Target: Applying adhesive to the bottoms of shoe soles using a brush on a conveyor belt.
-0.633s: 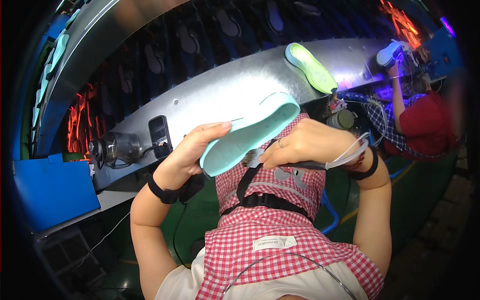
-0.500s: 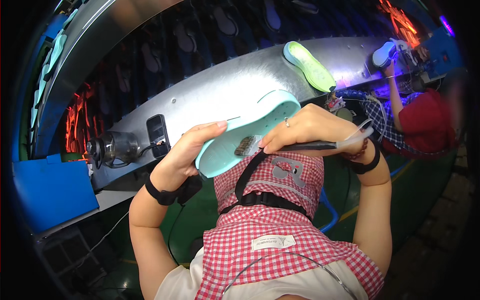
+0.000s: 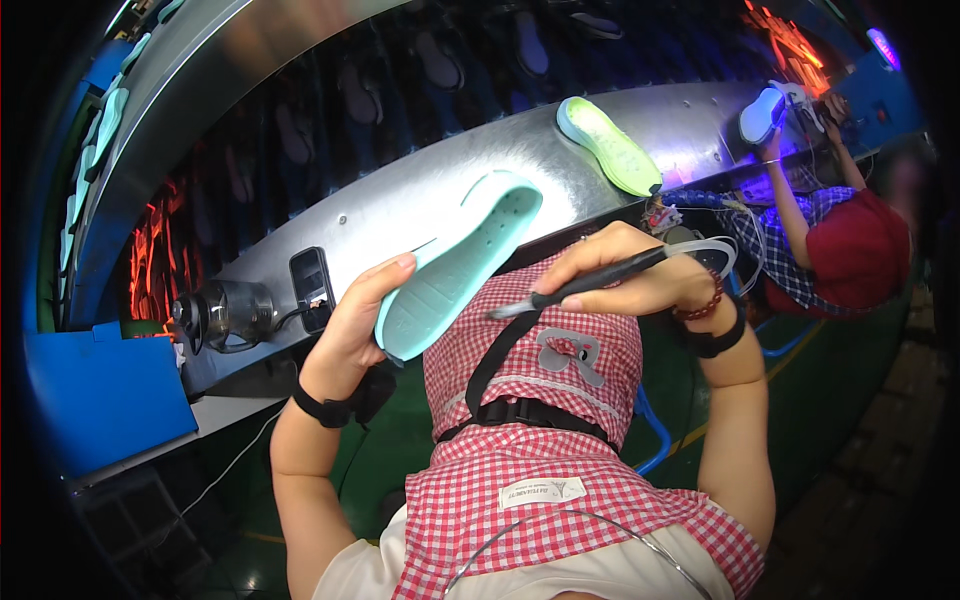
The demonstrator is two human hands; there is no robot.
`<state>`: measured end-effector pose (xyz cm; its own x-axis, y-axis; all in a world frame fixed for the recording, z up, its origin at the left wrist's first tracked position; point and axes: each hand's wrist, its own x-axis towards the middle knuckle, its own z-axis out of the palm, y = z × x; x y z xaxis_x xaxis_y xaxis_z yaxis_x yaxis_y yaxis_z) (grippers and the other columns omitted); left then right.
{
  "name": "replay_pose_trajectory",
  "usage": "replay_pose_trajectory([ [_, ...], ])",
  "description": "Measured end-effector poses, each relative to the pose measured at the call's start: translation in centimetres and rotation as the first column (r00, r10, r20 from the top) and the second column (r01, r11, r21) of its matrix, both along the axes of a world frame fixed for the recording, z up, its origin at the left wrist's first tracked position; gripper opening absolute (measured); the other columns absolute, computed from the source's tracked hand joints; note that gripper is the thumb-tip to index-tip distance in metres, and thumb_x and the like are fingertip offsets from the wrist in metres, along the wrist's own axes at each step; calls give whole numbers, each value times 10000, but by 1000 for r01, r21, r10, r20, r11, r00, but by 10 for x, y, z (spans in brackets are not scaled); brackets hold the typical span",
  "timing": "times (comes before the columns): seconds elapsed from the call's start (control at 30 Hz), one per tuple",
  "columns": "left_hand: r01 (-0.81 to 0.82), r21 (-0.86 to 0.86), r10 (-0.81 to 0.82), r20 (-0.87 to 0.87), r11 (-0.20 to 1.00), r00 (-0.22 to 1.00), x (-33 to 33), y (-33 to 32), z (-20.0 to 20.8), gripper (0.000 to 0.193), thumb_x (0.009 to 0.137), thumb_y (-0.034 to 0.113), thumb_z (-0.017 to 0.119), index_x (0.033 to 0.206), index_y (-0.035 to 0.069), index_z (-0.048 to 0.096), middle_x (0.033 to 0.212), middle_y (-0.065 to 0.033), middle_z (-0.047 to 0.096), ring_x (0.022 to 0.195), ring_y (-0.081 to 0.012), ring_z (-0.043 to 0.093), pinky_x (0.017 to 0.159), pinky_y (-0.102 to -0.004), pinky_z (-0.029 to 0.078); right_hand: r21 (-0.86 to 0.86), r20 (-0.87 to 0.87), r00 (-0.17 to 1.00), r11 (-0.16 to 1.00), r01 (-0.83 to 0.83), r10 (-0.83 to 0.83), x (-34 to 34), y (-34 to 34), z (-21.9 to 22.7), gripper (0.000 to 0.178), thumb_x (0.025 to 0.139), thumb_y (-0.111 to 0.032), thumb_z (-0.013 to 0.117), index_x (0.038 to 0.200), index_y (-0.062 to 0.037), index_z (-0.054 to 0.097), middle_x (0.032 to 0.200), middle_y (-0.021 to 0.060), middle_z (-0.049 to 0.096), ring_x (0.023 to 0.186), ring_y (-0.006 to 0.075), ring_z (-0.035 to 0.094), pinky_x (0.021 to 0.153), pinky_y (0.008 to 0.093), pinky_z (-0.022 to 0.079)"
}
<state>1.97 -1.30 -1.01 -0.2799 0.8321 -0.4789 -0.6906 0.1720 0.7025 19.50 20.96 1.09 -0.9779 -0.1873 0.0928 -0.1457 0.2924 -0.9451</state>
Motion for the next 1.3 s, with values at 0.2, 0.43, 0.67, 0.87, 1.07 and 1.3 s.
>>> replay_pose_trajectory([
  [0.2,-149,170,102,257,974,961,16,18,-22,434,885,251,435,1181,-65,419,1059,-214,559,949,-281,591,812,-373,506,-375,143,927,848,375,-347,-20,-32,-31,150,779,-4,602,921,35,634,774,90,638,539,71,549,490,181,452],
  [0.43,-271,124,212,358,955,910,22,10,-42,452,885,244,425,1209,-70,391,1092,-214,549,956,-323,587,775,-476,513,-241,-90,554,558,794,-828,-28,-16,-59,164,790,-32,595,946,0,634,728,38,626,481,39,499,447,170,388],
  [0.67,-335,274,265,262,901,928,-5,8,-7,471,892,280,378,1222,-56,398,1143,-211,526,974,-341,570,827,-478,474,-651,-51,874,680,337,-483,11,-33,-37,179,768,-37,601,930,35,623,880,161,648,478,48,503,396,163,371],
  [0.87,-185,691,380,-139,699,914,-89,22,115,549,901,335,284,1255,-82,331,1223,-251,440,1083,-394,478,900,-562,386,-880,86,695,273,389,-714,43,2,-68,197,855,-82,495,1013,28,540,1030,248,583,420,63,387,410,161,323],
  [1.07,-739,649,696,445,183,563,-227,51,166,676,878,448,266,1349,-27,169,1384,-240,211,1301,-360,195,1049,-533,174,-835,196,660,230,500,-725,45,-9,-78,189,848,-76,509,1005,24,541,1031,229,589,442,77,409,429,180,338],
  [1.3,69,631,152,-290,773,945,-61,100,147,144,862,130,520,956,21,522,679,19,471,592,-52,470,521,-180,386,-842,260,619,140,521,-741,59,-4,-97,201,876,-96,473,1035,11,534,1051,211,583,450,85,424,460,209,358],
])
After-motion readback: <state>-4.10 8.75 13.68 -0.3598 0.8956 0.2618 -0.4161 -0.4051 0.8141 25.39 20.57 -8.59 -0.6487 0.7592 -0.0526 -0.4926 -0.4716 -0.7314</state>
